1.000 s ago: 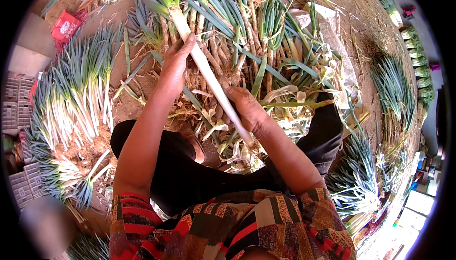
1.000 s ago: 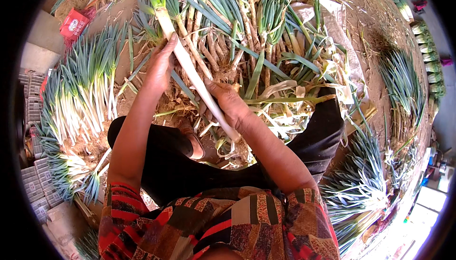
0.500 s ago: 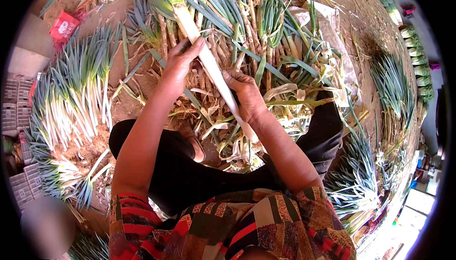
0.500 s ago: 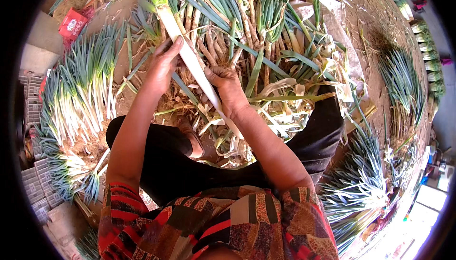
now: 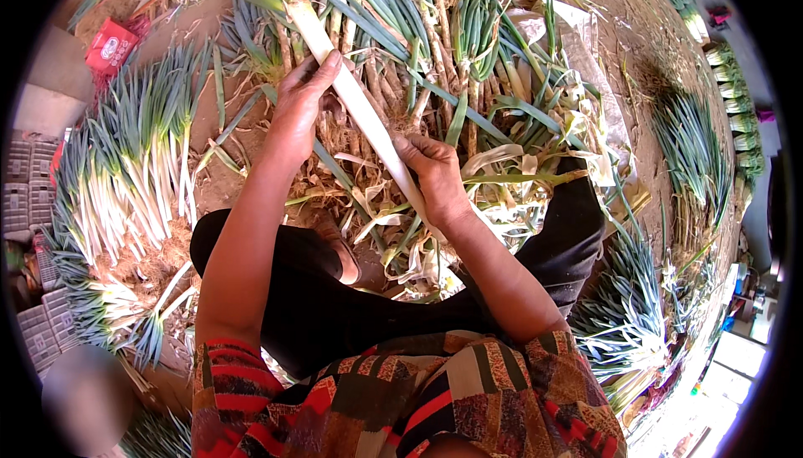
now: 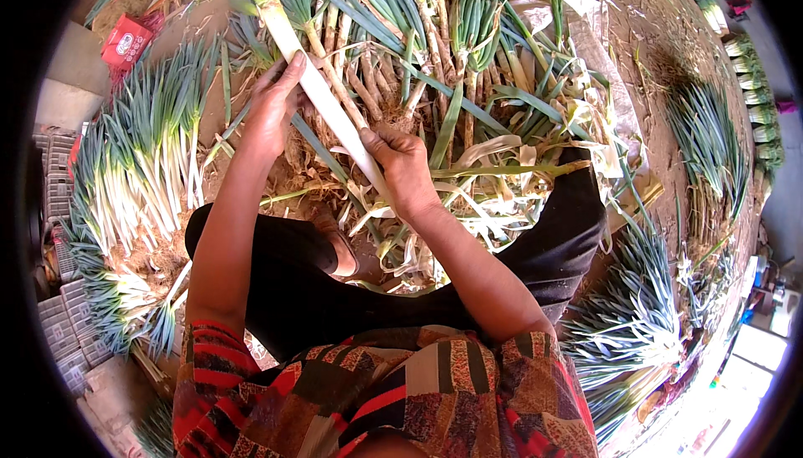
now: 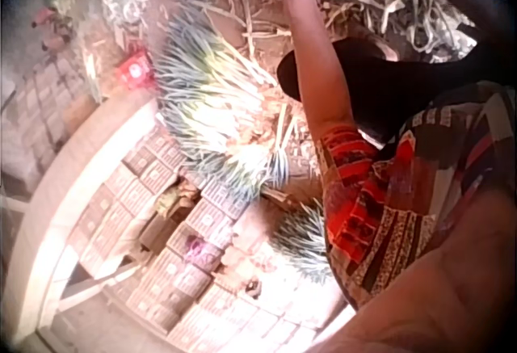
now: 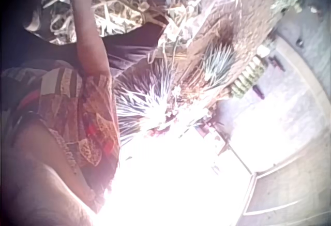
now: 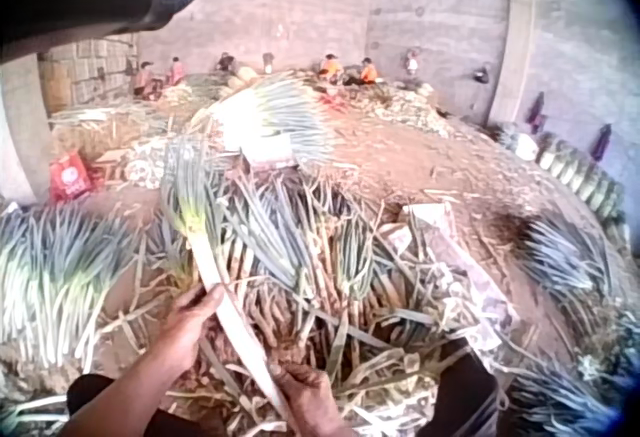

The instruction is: The person processes leeks by hand, peeling off the outer layers and removing dirt while sitting on the ground.

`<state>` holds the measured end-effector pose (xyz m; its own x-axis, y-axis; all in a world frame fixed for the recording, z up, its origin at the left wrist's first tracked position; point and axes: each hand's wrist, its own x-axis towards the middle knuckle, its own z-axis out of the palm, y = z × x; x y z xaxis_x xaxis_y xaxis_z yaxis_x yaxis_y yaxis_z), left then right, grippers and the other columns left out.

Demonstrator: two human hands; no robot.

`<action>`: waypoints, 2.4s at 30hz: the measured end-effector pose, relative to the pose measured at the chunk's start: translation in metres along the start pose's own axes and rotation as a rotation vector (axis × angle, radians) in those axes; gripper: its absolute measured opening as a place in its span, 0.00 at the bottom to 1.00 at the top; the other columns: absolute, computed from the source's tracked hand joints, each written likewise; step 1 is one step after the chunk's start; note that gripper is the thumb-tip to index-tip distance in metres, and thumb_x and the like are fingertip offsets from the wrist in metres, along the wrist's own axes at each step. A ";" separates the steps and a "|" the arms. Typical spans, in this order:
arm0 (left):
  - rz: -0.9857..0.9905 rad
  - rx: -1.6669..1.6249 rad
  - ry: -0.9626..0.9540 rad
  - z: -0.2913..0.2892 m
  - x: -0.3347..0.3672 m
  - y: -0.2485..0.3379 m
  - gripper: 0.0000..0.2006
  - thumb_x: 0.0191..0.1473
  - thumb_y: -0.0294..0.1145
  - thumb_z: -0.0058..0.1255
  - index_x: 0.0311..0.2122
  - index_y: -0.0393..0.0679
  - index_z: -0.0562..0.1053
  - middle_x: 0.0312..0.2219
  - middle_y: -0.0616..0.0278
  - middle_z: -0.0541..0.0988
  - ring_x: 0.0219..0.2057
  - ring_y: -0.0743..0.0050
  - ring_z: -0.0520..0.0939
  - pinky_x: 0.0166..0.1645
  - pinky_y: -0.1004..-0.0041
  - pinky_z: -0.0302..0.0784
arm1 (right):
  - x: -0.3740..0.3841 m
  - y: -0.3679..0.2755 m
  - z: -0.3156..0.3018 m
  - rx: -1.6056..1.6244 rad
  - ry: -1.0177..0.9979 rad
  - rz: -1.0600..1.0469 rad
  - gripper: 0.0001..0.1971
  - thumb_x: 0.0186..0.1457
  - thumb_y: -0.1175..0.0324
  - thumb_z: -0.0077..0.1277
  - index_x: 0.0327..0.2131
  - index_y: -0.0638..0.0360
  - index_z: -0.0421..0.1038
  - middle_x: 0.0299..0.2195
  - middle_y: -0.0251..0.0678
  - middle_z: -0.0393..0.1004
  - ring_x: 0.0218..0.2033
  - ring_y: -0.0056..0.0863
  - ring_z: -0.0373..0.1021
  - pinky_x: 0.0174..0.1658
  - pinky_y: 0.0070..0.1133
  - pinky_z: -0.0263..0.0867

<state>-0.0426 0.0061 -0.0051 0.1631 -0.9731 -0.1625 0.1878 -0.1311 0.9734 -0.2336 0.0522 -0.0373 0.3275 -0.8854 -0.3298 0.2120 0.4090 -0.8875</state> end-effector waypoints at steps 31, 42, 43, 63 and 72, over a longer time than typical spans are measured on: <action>-0.112 -0.593 0.161 -0.008 0.008 0.002 0.14 0.54 0.41 0.45 0.19 0.49 0.61 0.10 0.72 0.60 0.11 0.82 0.58 0.16 0.81 0.60 | 0.018 0.005 -0.023 0.778 0.053 0.239 0.08 0.55 0.68 0.45 0.24 0.60 0.65 0.13 0.28 0.59 0.11 0.18 0.54 0.15 0.16 0.47; 0.316 -0.543 0.424 -0.066 0.010 0.056 0.16 0.55 0.42 0.44 0.20 0.48 0.57 0.11 0.72 0.55 0.13 0.83 0.54 0.18 0.80 0.48 | -0.044 0.078 -0.149 -1.612 -0.332 0.095 0.12 0.47 0.63 0.54 0.32 0.61 0.70 0.26 0.41 0.71 0.30 0.33 0.70 0.34 0.26 0.65; 0.303 -0.519 0.434 -0.065 0.008 0.054 0.17 0.54 0.43 0.45 0.20 0.49 0.57 0.11 0.72 0.55 0.13 0.82 0.54 0.19 0.80 0.49 | -0.044 0.081 -0.151 -1.529 -0.249 -0.022 0.14 0.46 0.62 0.54 0.33 0.61 0.70 0.27 0.41 0.71 0.31 0.34 0.70 0.35 0.26 0.65; 0.208 -0.151 0.044 -0.015 0.000 0.019 0.20 0.55 0.50 0.38 0.39 0.42 0.68 0.23 0.65 0.74 0.22 0.74 0.74 0.31 0.74 0.72 | 0.017 -0.016 0.050 0.126 -0.437 0.257 0.24 0.53 0.59 0.47 0.51 0.62 0.59 0.21 0.33 0.71 0.19 0.19 0.67 0.19 0.14 0.64; -0.231 0.386 -0.729 0.048 -0.066 -0.012 0.32 0.49 0.58 0.45 0.49 0.41 0.64 0.35 0.59 0.75 0.35 0.74 0.74 0.44 0.78 0.69 | 0.039 -0.078 0.004 0.202 0.392 -0.481 0.07 0.51 0.68 0.50 0.27 0.56 0.63 0.18 0.32 0.68 0.14 0.17 0.62 0.16 0.14 0.59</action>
<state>-0.1022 0.0625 0.0014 -0.5275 -0.7752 -0.3475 -0.2246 -0.2673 0.9371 -0.2333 -0.0133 0.0204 -0.1995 -0.9792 -0.0373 0.4322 -0.0538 -0.9002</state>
